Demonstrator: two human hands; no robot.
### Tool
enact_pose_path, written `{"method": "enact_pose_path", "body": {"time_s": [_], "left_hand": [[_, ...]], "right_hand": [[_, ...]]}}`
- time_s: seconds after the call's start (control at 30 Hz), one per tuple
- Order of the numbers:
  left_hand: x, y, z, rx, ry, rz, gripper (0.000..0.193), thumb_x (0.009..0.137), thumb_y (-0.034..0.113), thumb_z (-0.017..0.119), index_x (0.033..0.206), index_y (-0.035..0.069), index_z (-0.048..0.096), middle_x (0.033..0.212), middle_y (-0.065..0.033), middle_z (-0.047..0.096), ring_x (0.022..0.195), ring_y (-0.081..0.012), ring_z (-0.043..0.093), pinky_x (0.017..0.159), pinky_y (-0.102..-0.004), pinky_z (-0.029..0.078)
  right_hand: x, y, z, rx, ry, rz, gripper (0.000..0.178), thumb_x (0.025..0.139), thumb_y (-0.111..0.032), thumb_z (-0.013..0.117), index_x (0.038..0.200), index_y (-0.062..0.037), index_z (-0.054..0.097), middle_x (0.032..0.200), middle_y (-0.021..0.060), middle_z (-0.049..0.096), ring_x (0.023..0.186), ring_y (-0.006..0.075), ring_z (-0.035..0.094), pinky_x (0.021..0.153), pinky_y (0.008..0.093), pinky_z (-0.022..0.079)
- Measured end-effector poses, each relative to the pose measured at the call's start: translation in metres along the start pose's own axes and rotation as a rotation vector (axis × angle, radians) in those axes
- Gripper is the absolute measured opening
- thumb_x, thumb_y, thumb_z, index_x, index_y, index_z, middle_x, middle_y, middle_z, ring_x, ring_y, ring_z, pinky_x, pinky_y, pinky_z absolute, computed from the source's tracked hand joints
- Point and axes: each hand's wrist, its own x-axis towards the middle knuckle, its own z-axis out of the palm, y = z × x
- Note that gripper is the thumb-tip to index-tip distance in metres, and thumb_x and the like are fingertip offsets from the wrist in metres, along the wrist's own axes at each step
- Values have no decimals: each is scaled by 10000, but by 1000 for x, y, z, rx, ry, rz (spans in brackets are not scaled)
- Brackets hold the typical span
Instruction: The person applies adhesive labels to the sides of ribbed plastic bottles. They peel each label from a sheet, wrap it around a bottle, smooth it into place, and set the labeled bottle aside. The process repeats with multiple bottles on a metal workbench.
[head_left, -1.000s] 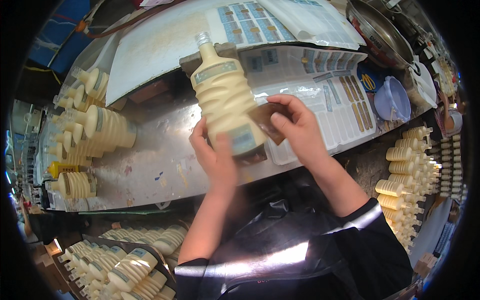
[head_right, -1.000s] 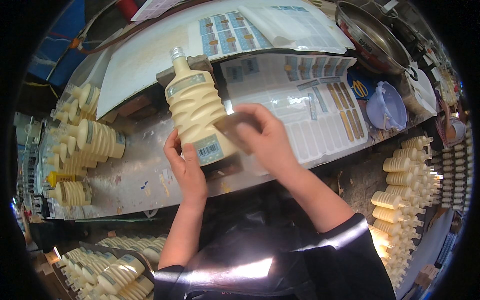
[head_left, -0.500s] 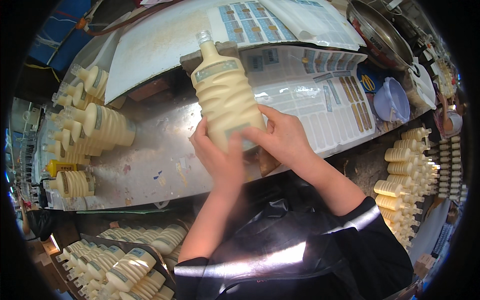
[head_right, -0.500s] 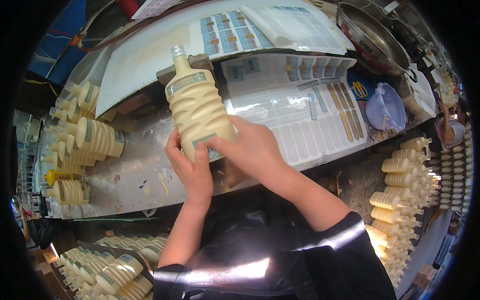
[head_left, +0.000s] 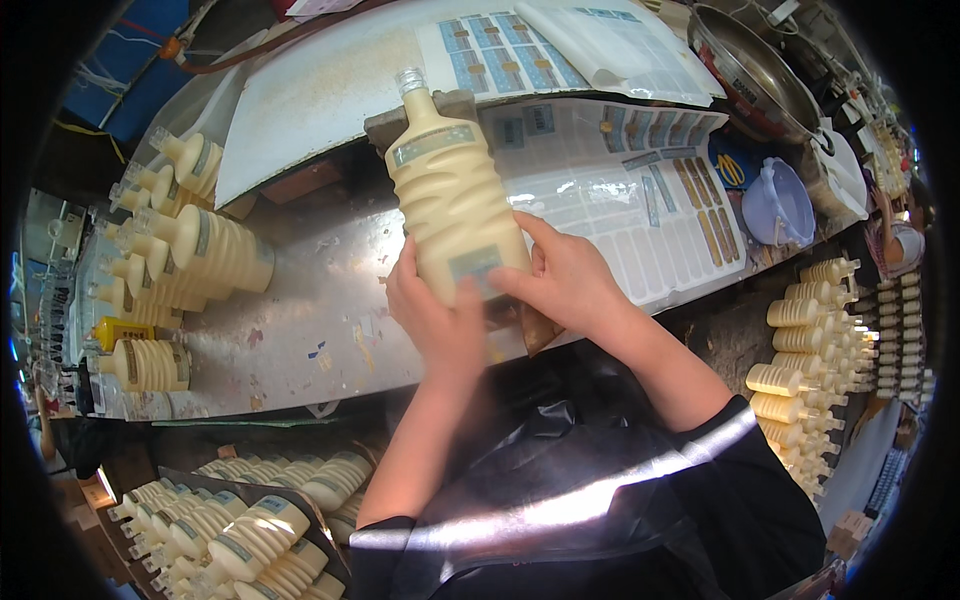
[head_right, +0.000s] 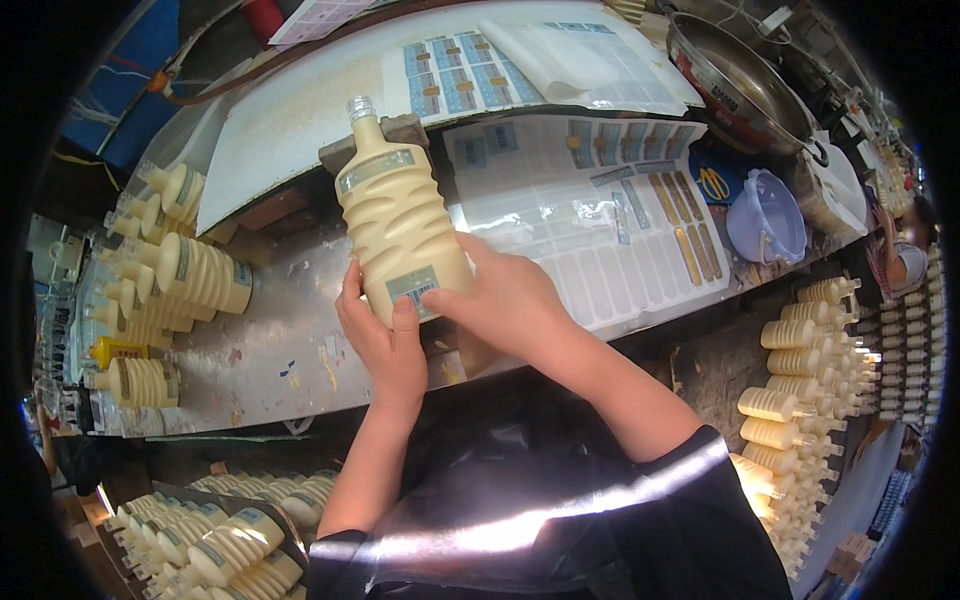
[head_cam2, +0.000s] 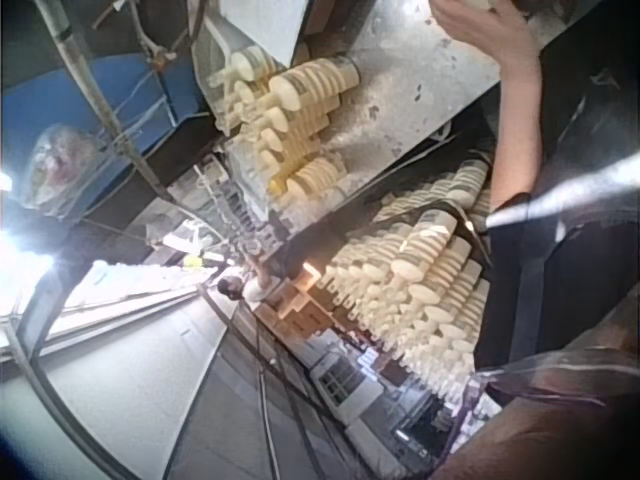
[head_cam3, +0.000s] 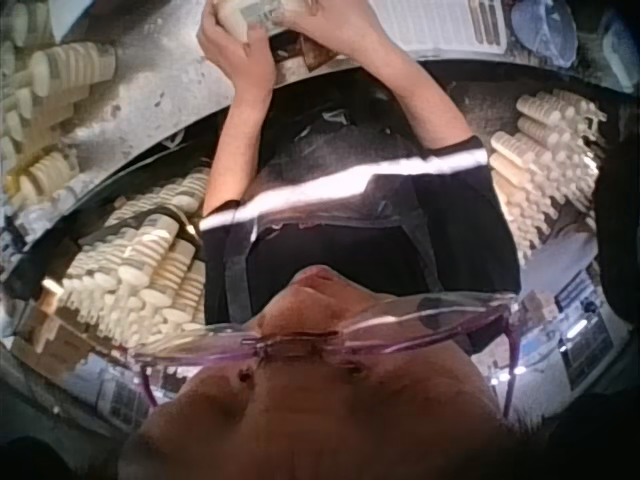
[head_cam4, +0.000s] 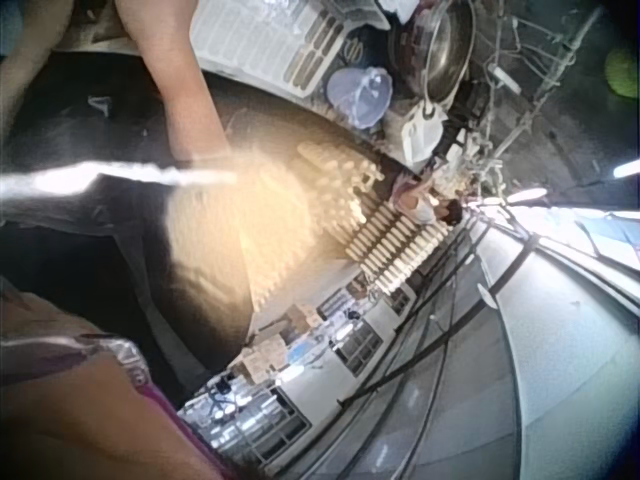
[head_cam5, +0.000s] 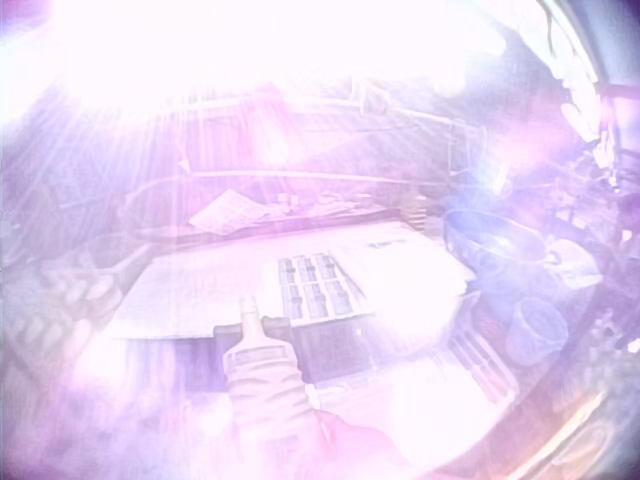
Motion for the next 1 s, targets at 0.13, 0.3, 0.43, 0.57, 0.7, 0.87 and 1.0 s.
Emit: {"method": "enact_pose_path", "body": {"time_s": [0.13,0.3,0.43,0.57,0.7,0.87,1.0], "left_hand": [[0,-1,0,33,5,33,637,980,347,550,1482,-15,397,1347,-214,504,1260,-386,465,1116,-510,297],[0,-7,-2,-39,-25,26,603,1071,356,457,1508,-51,376,1340,-213,474,1268,-353,476,1120,-458,336],[0,-1,-3,-21,-31,17,598,1016,314,474,1491,-40,390,1338,-222,471,1239,-373,472,1109,-481,327],[-1,-6,-1,-31,-26,31,610,989,299,483,1490,-36,386,1337,-233,465,1226,-384,468,1101,-491,327],[-1,-8,-2,-165,-35,-23,625,995,295,477,1507,-43,356,1351,-234,459,1266,-382,450,1108,-497,330],[-8,-3,-5,-81,-84,-43,659,993,315,494,1514,-54,333,1413,-234,413,1305,-382,438,1151,-490,311],[-8,-17,-6,-184,-104,-16,682,980,302,533,1516,-59,317,1434,-235,393,1320,-374,434,1161,-479,311]], "right_hand": [[4,7,-3,85,-61,19,705,856,-329,757,1465,-45,544,642,78,595,583,168,571,605,320,482],[5,12,-2,86,-67,16,761,832,-359,774,1478,-41,528,658,81,604,585,189,576,610,332,488],[0,-2,-2,-63,-51,-20,807,828,-378,778,1500,-34,495,666,79,606,589,208,581,615,340,491],[6,7,-6,17,-125,-11,823,822,-364,779,1515,-39,475,672,81,613,597,211,590,628,337,497],[8,17,-9,171,-178,37,830,823,-360,784,1522,-45,467,700,82,631,603,203,591,630,331,496],[-5,-3,1,-86,-13,-43,784,849,-312,773,1526,-55,474,732,86,649,619,163,595,625,316,489],[-1,1,-9,1,-128,8,705,887,-296,736,1499,-36,501,743,66,653,650,125,593,645,320,500]]}}
